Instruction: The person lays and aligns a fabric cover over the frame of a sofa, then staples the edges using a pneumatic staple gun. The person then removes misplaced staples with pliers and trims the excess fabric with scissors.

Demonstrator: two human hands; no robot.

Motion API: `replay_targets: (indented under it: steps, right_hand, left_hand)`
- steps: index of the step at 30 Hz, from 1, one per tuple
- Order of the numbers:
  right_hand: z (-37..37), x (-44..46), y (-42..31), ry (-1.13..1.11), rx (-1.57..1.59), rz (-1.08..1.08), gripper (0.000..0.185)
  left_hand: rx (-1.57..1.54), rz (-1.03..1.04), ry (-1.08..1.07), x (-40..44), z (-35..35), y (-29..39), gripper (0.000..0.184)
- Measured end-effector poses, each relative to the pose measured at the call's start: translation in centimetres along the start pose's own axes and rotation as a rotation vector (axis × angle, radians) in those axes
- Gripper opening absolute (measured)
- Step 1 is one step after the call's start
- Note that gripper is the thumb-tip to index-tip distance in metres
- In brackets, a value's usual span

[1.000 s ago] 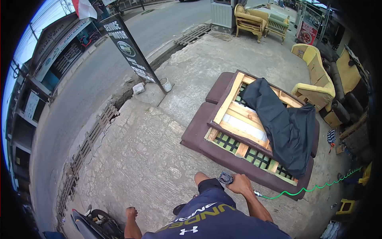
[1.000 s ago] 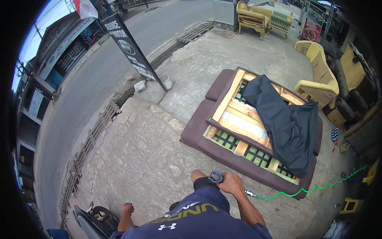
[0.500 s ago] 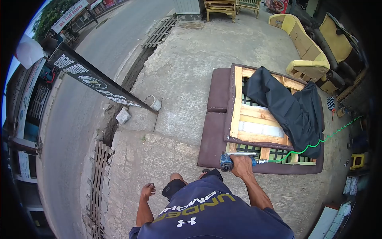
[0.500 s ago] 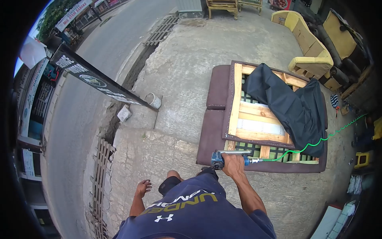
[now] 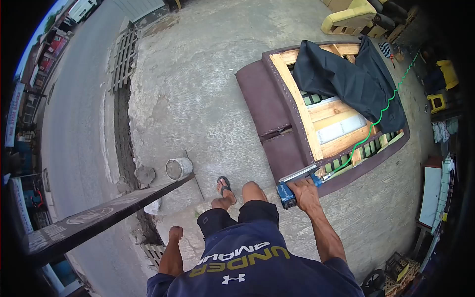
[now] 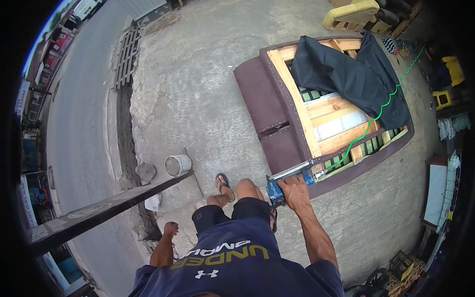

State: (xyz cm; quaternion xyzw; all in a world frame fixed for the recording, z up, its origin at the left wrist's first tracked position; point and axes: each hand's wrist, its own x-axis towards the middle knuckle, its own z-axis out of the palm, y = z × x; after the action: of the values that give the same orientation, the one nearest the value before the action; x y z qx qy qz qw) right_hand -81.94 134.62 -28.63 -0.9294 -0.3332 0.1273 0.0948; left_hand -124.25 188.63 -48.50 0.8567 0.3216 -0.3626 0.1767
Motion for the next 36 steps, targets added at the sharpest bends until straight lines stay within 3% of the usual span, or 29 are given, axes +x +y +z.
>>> replay_targets:
  steps: [1, 2, 3, 4, 5, 7, 10, 13, 15, 19, 21, 23, 25, 29, 32, 34, 35, 36]
  right_hand:
    - [-1.0, 1.9, -1.4, -0.055, 0.057, -0.021, 0.026]
    - [-0.2, 2.7, -2.1, -0.005, 0.058, 0.003, 0.027]
    - [-0.3, 4.4, -1.5, 0.011, 0.06, 0.043, 0.027]
    - [-0.4, 5.2, -0.8, 0.025, -0.018, 0.096, 0.026]
    - [-0.2, 5.6, 0.0, 0.026, -0.09, 0.148, 0.025]
    - [-1.2, 7.4, 4.6, 0.053, -0.168, 0.234, 0.025]
    - [0.0, 9.3, 13.9, 0.12, -0.227, 0.384, 0.025]
    - [3.1, 12.5, 24.6, -0.018, -0.407, 0.448, 0.028]
    - [6.4, 14.4, 29.7, -0.11, -0.311, 0.451, 0.029]
    - [15.0, 18.0, 37.9, -0.089, -0.401, 0.434, 0.033]
    - [18.1, 19.0, 40.9, -0.04, -0.433, 0.474, 0.036]
    - [19.9, 19.7, 42.2, 0.009, -0.369, 0.553, 0.039]
    - [20.6, 19.9, 43.7, 0.038, -0.486, 0.57, 0.04]
    - [21.4, 19.2, 42.6, 0.115, -0.492, 0.586, 0.046]
    - [21.9, 17.5, 40.3, 0.08, -0.503, 0.671, 0.046]
    - [22.4, 15.9, 38.4, 0.168, -0.477, 0.766, 0.047]
    - [22.4, 15.1, 37.9, 0.191, -0.502, 0.785, 0.047]
    - [22.9, 14.1, 38.0, 0.153, -0.53, 0.809, 0.047]
  left_hand:
    - [0.19, 0.14, 0.179, 5.7, -5.6, -1.6, 0.018]
    - [0.163, 0.236, 0.339, 10.7, -11.9, -1.3, 0.019]
    - [0.182, 0.554, 0.516, 15.3, -18.8, -0.6, 0.025]
    - [0.056, 0.377, 0.414, 16.0, -28.2, 5.6, 0.038]
    - [0.061, 0.022, 0.303, 17.4, -34.3, 11.2, 0.045]
    - [0.04, 0.168, 0.281, 20.9, -43.8, 19.6, 0.048]
    - [0.103, 0.39, 0.302, 30.2, -49.5, 30.4, 0.041]
    - [0.126, 0.613, 0.343, 40.7, -48.1, 44.1, 0.037]
    - [0.118, 0.802, 0.31, 48.7, -43.7, 52.0, 0.035]
    - [-0.028, 1.181, 0.27, 46.6, -34.1, 74.4, 0.027]
    - [-0.09, 1.618, 0.349, 48.5, -29.4, 83.8, 0.025]
    - [-0.01, 1.588, 0.201, 50.4, -25.4, 93.2, 0.028]
    - [0.056, 1.611, 0.373, 53.3, -23.2, 102.2, 0.048]
    - [0.167, 1.256, 1.087, 63.1, -22.8, 114.9, 0.076]
    - [0.056, 1.326, 1.224, 63.2, -24.5, 116.2, 0.069]
    - [0.35, 1.347, 1.197, 63.4, -25.2, 118.7, 0.052]
    - [0.329, 1.369, 1.223, 62.7, -25.5, 119.4, 0.052]
    - [0.291, 1.431, 1.016, 61.3, -26.1, 119.3, 0.048]
